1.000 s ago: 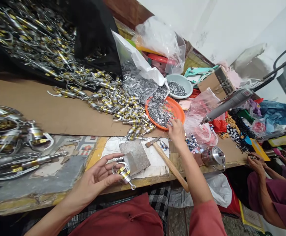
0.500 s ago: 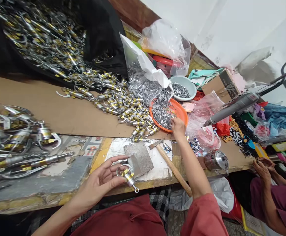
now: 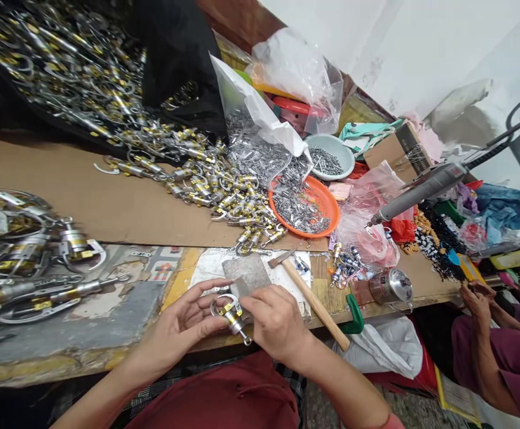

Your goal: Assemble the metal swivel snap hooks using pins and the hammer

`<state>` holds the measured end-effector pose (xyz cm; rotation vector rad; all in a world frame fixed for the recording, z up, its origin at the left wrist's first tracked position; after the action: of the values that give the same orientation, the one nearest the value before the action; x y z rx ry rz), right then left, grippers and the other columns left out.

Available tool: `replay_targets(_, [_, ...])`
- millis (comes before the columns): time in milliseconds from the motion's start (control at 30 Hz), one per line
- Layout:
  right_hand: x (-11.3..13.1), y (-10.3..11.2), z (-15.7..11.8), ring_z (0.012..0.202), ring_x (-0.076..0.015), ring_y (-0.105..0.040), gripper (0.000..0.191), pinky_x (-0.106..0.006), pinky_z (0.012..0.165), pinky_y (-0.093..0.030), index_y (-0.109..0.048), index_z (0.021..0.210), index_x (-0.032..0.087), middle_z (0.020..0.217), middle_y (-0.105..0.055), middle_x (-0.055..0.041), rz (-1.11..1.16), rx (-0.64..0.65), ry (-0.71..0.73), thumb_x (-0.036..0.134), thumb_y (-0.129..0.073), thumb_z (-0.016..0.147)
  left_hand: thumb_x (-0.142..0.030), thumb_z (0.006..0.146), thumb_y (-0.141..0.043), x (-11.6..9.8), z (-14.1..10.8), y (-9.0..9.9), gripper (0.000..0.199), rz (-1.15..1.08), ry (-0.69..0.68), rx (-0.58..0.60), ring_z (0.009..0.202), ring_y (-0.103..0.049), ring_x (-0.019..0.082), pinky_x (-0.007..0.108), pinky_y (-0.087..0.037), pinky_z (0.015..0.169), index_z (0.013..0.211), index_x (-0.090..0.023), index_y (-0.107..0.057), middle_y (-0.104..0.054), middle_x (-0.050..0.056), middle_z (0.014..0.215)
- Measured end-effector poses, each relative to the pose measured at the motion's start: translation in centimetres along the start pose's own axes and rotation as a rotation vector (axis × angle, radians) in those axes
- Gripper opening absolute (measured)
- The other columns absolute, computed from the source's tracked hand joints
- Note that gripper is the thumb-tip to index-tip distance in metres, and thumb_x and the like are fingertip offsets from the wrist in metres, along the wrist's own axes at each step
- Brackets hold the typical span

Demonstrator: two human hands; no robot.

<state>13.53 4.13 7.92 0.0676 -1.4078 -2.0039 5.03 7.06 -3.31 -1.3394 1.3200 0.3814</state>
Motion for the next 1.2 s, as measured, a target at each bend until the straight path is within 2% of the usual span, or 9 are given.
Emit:
replay_targets(267, [1.0, 0.1, 0.2, 0.073, -0.0166, -0.058, 0.028, -0.028, 0.064, -0.049, -0.062, 0.097, 0.016, 0.081, -0.066, -0.0072, -0.063, -0.043, 0.060, 0.004, -0.039, 0.085, -0.026, 0.063, -0.073, -0.1, 0.2, -0.4, 0.053, -0.010, -0.010, 0.022, 0.075, -0.060, 0.015, 0.025, -0.050, 0.070, 0.109, -0.018, -0.048, -0.063, 0.000, 0.079])
replay_targets(433, [1.8, -0.5, 0.3, 0.072, -0.0171, -0.055, 0.028, -0.028, 0.062, -0.045, -0.061, 0.095, 0.016, 0.080, -0.064, -0.0070, -0.173, 0.060, 0.035, 0.003, -0.039, 0.085, -0.026, 0.064, -0.072, 0.1, 0.3, -0.3, 0.053, -0.009, -0.011, 0.023, 0.076, -0.060, 0.015, 0.026, -0.050, 0.072, 0.110, -0.018, -0.048, -0.062, 0.000, 0.080])
replay_targets(600, [2.1, -1.2, -0.3, 0.072, -0.0183, -0.052, 0.027, -0.030, 0.062, -0.042, -0.060, 0.102, 0.015, 0.081, -0.062, -0.0081, -0.272, 0.149, -0.012, 0.005, -0.042, 0.084, -0.025, 0.063, -0.073, -0.1, 0.2, -0.5, 0.052, -0.033, -0.022, 0.024, 0.076, -0.060, 0.014, 0.024, -0.049, 0.071, 0.108, -0.018, -0.048, -0.062, -0.001, 0.078])
replay_targets(833, [1.9, -0.9, -1.4, 0.075, -0.0181, -0.052, 0.035, -0.030, 0.064, -0.045, -0.058, 0.113, 0.017, 0.085, -0.061, -0.0081, -0.155, 0.084, -0.040, 0.006, -0.038, 0.086, -0.024, 0.062, -0.073, -0.3, 0.1, -0.5, 0.050, -0.037, -0.016, 0.014, 0.075, -0.061, 0.014, 0.024, -0.050, 0.070, 0.106, -0.018, -0.050, -0.063, -0.001, 0.077])
replay_targets(933, [0.4, -0.5, -1.9, 0.079, -0.0175, -0.053, 0.035, -0.029, 0.067, -0.047, -0.059, 0.113, 0.020, 0.088, -0.060, -0.0074, -0.055, 0.058, -0.092, 0.007, -0.039, 0.087, -0.024, 0.061, -0.074, -0.2, 0.1, -0.5, 0.051, -0.036, -0.003, 0.007, 0.073, -0.061, 0.013, 0.024, -0.051, 0.070, 0.106, -0.019, -0.050, -0.062, -0.002, 0.077])
replay_targets(1100, [-4.5, 1.3, -2.1, 0.101, -0.0221, -0.053, 0.030, -0.039, 0.085, -0.047, -0.058, 0.116, 0.020, 0.109, -0.056, -0.0110, -0.074, -0.091, -0.278, 0.019, -0.048, 0.087, -0.025, 0.059, -0.075, 0.3, 0.1, 0.0, 0.051, -0.020, 0.020, -0.027, 0.074, -0.062, 0.014, 0.025, -0.053, 0.071, 0.104, -0.019, -0.052, -0.062, -0.001, 0.078])
replay_targets(1200, [-6.7, 1.2, -2.3, 0.105, -0.0224, -0.053, 0.031, -0.039, 0.090, -0.046, -0.058, 0.117, 0.021, 0.114, -0.056, -0.0110, -0.049, -0.079, -0.353, 0.027, -0.052, 0.087, -0.026, 0.059, -0.075, 0.4, 0.1, 0.2, 0.052, -0.008, -0.002, -0.037, 0.078, -0.061, 0.015, 0.025, -0.053, 0.072, 0.105, -0.019, -0.052, -0.064, 0.000, 0.081])
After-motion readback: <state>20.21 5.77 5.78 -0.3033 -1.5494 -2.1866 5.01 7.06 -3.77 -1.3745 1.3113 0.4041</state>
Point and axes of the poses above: each hand's wrist, its own z-axis towards the middle knuckle, its own y-axis out of the back of the hand, x = y × z, the point moved 10 cm from there along z, towards the middle knuckle
